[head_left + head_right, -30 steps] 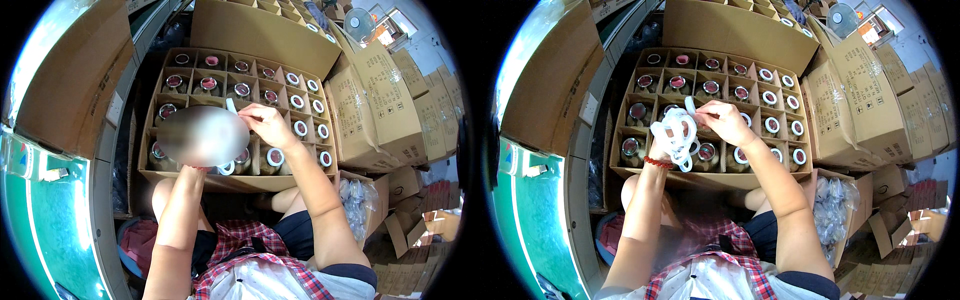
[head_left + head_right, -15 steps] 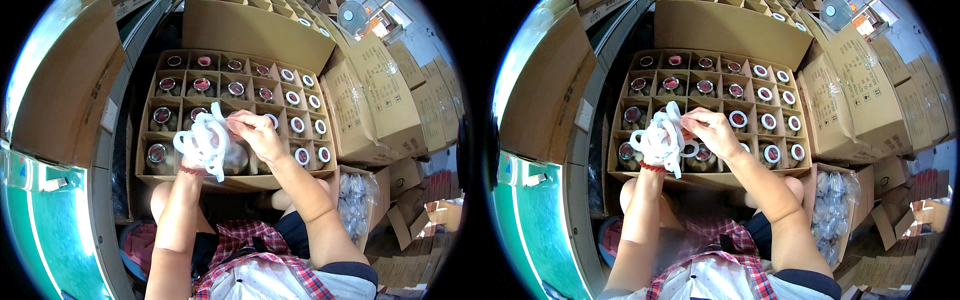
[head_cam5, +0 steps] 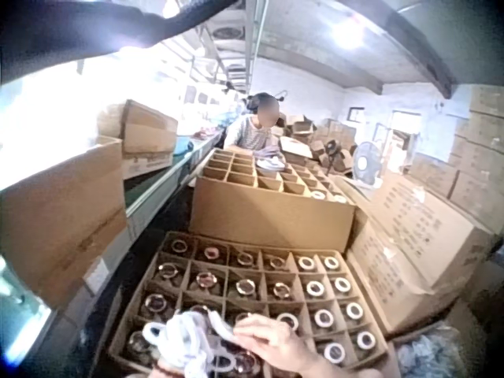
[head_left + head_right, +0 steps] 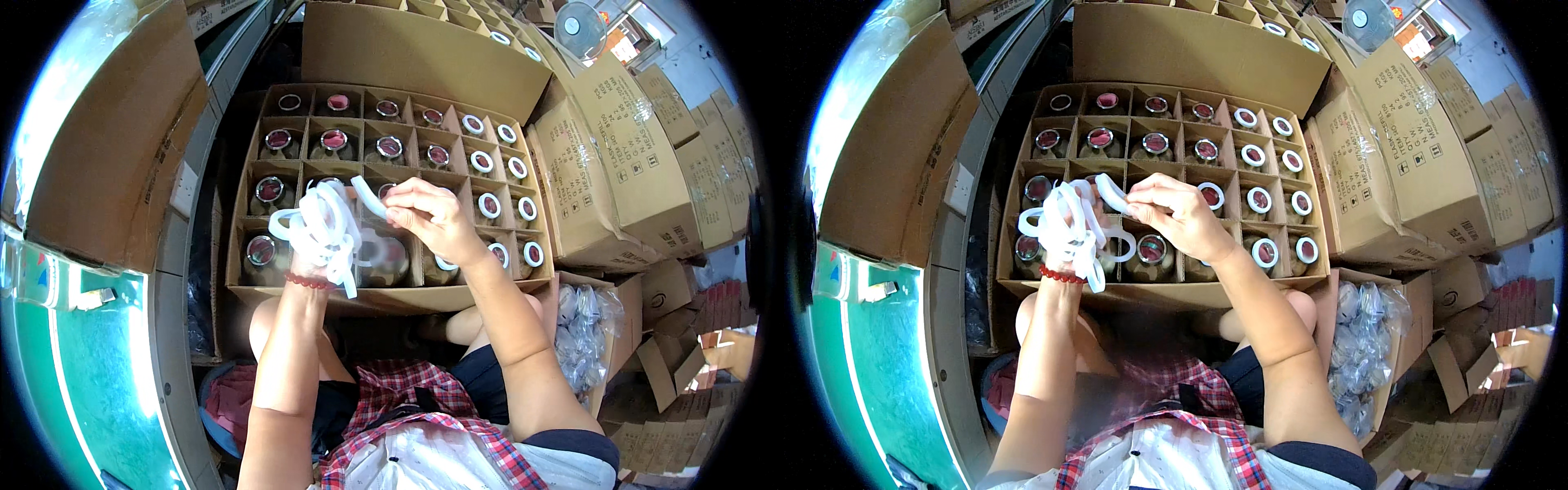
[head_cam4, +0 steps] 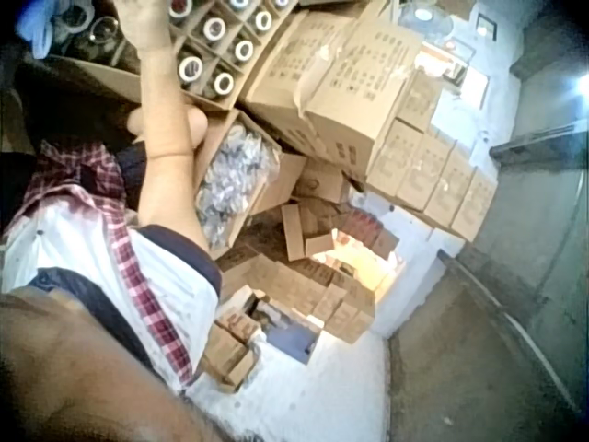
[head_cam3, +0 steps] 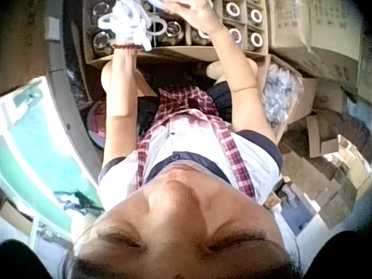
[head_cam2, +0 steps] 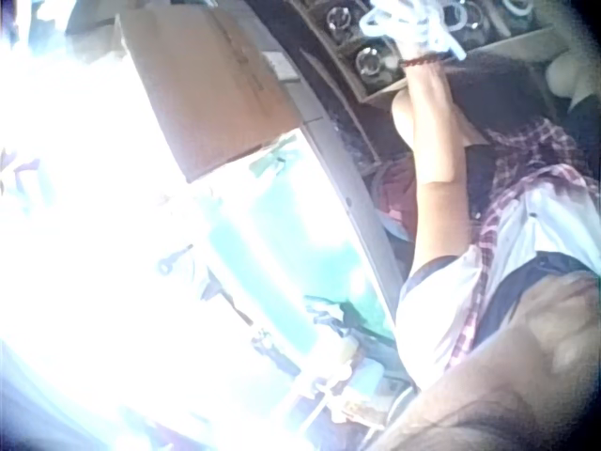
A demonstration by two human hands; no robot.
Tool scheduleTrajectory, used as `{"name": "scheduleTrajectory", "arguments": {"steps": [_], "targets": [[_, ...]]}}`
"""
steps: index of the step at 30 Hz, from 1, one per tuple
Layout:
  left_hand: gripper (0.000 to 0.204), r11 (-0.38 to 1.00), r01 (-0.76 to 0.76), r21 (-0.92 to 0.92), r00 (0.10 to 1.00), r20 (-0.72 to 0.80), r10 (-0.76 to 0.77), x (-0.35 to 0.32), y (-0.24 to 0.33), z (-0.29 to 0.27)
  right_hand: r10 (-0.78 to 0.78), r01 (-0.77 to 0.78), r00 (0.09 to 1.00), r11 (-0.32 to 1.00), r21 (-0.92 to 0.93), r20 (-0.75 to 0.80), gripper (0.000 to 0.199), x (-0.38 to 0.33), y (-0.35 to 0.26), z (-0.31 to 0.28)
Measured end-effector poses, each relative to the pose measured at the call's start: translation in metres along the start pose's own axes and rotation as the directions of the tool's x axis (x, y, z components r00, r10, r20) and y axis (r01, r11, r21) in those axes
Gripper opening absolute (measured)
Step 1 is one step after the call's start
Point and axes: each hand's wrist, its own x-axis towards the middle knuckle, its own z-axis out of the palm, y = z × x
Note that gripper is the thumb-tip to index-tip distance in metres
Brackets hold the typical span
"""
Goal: The person places white plastic rings onto the tops of jars arranged in a cardboard box. Then, the person picks up a beige container, places a lid on it, and secures it with a plastic bag.
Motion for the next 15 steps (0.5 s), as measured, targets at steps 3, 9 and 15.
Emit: {"name": "scheduleTrajectory", "arguments": {"steps": [3,9,15], "targets": [[0.03,0.994,0.107,-0.028,0.983,0.154,-0.102,-0.008,0.003,0.015,-0.159,0.179,0.983,0.945,-0.275,0.097,0.013,0.001,-0.003,-0.004],[0.024,1.0,0.02,0.02,0.999,0.049,-0.021,-0.015,0.009,0.026,-0.138,0.187,0.979,0.898,-0.398,0.148,0.012,0.002,-0.02,0.003],[0.02,0.997,0.022,0.069,1.0,0.009,-0.023,-0.017,0.009,0.033,-0.147,0.193,0.98,0.852,-0.486,0.132,0.015,0.0,-0.033,0.004]]}}
